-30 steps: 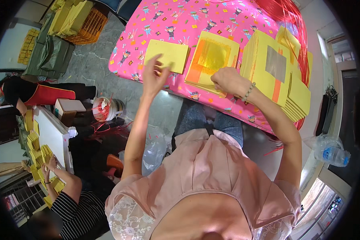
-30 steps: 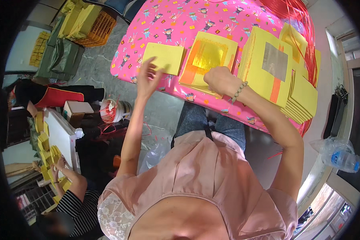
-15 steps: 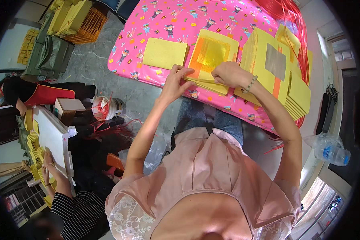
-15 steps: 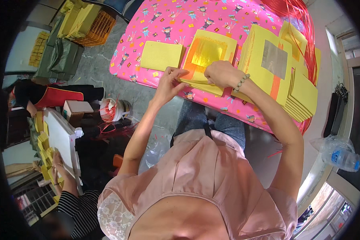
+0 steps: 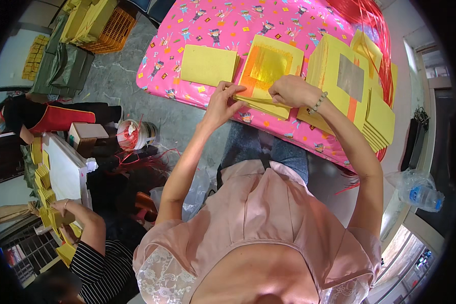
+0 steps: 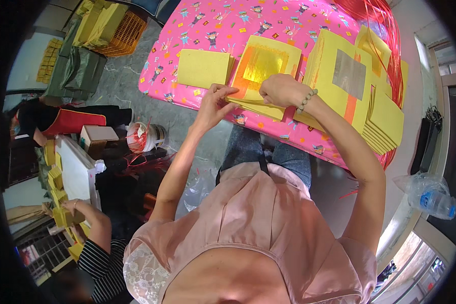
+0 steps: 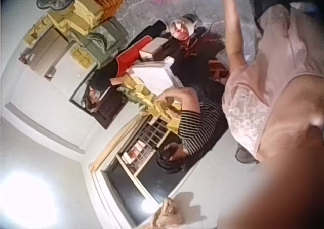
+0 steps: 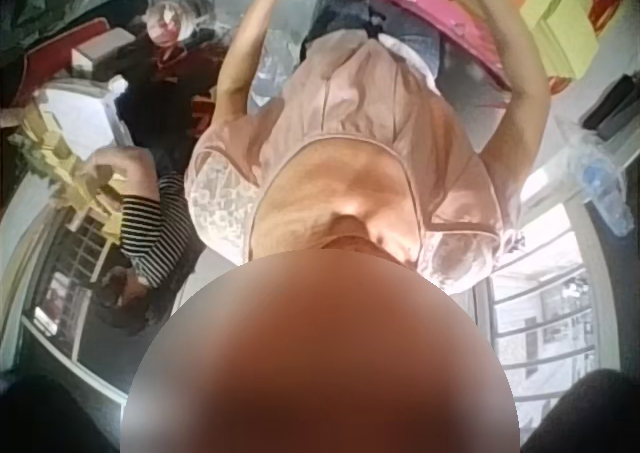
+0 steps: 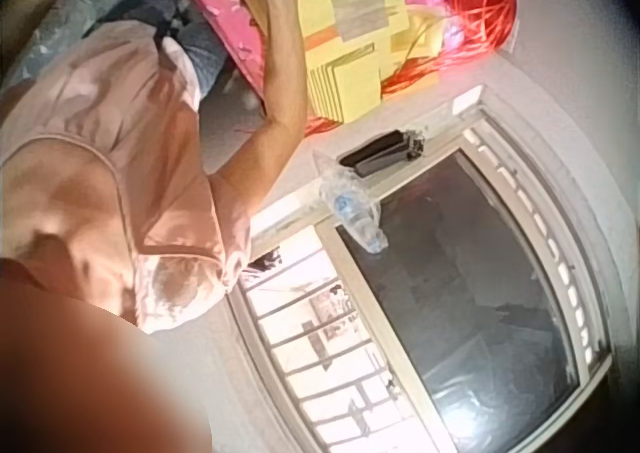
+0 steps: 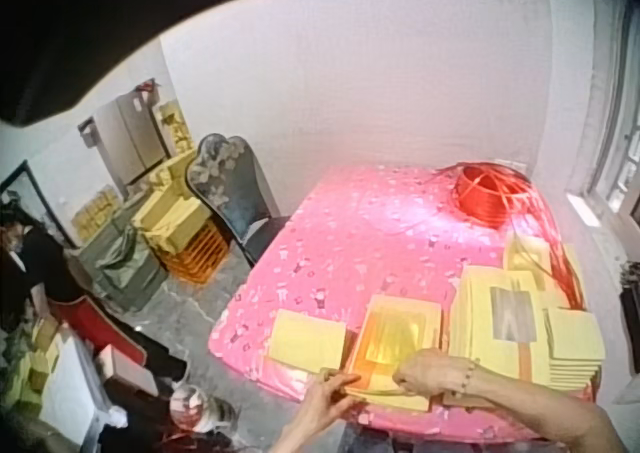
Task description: Manually sorting and stacking sheets of paper with gold and silver foil inserts.
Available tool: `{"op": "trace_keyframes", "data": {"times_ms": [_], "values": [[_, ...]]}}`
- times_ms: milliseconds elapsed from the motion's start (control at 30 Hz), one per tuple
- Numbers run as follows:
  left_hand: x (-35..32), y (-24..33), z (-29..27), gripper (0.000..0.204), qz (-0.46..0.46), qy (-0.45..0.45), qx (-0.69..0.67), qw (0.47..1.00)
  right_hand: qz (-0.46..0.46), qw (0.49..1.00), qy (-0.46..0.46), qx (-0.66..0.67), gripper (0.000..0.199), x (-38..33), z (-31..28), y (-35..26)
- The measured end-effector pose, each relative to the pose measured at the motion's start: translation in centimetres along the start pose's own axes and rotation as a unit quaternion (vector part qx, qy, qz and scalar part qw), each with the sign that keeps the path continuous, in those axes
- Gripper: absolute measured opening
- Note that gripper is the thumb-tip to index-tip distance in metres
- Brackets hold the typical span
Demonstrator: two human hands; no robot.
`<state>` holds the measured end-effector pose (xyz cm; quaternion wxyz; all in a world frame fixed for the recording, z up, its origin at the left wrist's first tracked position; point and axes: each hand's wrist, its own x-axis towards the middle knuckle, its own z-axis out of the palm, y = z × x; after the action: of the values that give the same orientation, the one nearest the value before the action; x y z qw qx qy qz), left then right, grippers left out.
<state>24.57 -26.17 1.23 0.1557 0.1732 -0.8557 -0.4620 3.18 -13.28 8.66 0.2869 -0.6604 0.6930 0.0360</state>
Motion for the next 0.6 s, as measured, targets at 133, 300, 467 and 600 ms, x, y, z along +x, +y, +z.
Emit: {"op": "trace_keyframes", "data": {"times_ms": [133,300,467,600], "values": [[-0.03,0.02,0.02,0.043,-0.005,0.003,-0.005,1.000,-0.005,1.000,-0.001,0.009,0.020,-0.06,-0.31,-0.07],[-0.03,-0.10,0.08,0.043,-0.013,0.001,-0.014,1.000,0.001,1.000,-0.008,0.010,0.018,-0.05,-0.35,-0.01],[-0.01,-0.17,0.04,0.044,-0.004,0.004,-0.013,1.000,-0.003,1.000,-0.005,0.024,0.019,-0.11,-0.26,0.12],[0.02,-0.36,0.12,0.044,-0.017,0.001,-0.017,1.000,-0.008,1.000,-0.004,0.027,0.019,0.07,-0.09,0.33]]}}
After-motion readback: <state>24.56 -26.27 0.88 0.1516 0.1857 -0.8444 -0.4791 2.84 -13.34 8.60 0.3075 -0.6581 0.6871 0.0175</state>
